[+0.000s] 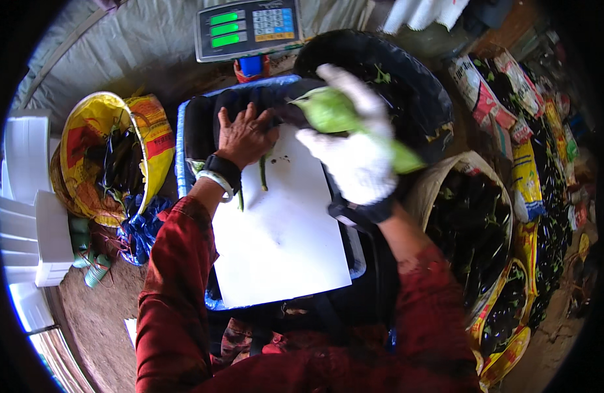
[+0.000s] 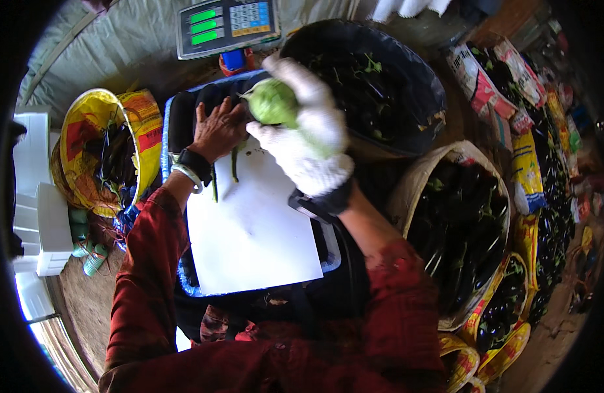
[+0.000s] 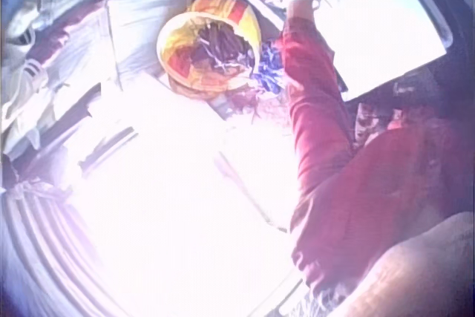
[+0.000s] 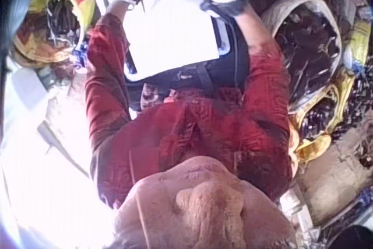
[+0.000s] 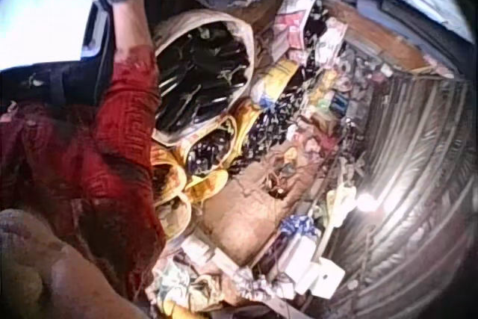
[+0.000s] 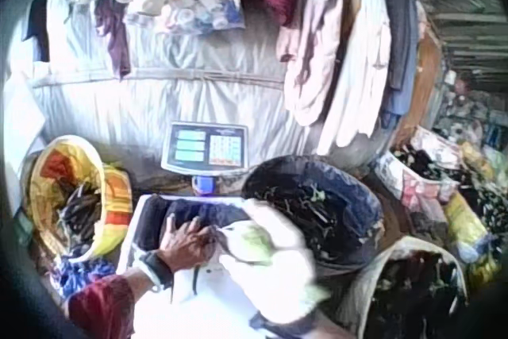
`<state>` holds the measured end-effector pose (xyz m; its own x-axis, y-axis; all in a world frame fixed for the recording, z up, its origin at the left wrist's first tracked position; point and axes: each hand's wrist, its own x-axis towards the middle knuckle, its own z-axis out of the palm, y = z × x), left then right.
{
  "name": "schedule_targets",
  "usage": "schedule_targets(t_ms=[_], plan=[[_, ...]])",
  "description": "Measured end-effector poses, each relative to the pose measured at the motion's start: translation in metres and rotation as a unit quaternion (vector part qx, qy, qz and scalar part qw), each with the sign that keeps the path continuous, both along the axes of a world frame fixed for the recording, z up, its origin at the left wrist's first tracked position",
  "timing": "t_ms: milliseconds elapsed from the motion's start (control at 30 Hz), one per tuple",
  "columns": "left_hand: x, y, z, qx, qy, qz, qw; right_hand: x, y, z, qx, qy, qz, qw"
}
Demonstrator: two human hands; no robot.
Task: The person sits on the floor and sorts eggplants from large sacks into a blue plastic crate. They arrange the eggplants neatly in rows, occasionally using a digital scale to weigh them, and finally cover the crate with a blue plastic bag.
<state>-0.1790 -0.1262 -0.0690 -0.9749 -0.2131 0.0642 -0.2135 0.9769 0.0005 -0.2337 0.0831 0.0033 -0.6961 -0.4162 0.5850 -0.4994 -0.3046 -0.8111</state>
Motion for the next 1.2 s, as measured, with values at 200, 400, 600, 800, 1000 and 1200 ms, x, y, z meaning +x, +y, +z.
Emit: schedule_targets(t_ms=[200,400,600,800,1000,1200], plan=[[0.004,0.007,0.002,0.017,0.051,0.029,0.998,-0.020,-0.033,-0.055,0.215,0.020,0.017,0.976],[0.005,0.008,0.004,0.036,0.073,0.033,0.996,-0.036,-0.045,-0.056,0.375,-0.179,-0.046,0.908],[0.007,0.007,0.004,0.031,0.077,0.033,0.996,-0.033,-0.079,-0.058,0.332,-0.211,-0.132,0.910],[0.007,0.008,0.005,0.037,0.068,0.044,0.996,-0.018,-0.056,-0.056,0.152,-0.032,-0.230,0.961],[0.012,0.003,0.001,0.020,0.108,0.041,0.993,-0.017,-0.067,-0.094,0.381,-0.118,-0.107,0.911],[0.015,-0.007,-0.002,0.010,0.079,-0.001,0.997,-0.030,-0.061,-0.102,0.345,-0.098,-0.099,0.928]])
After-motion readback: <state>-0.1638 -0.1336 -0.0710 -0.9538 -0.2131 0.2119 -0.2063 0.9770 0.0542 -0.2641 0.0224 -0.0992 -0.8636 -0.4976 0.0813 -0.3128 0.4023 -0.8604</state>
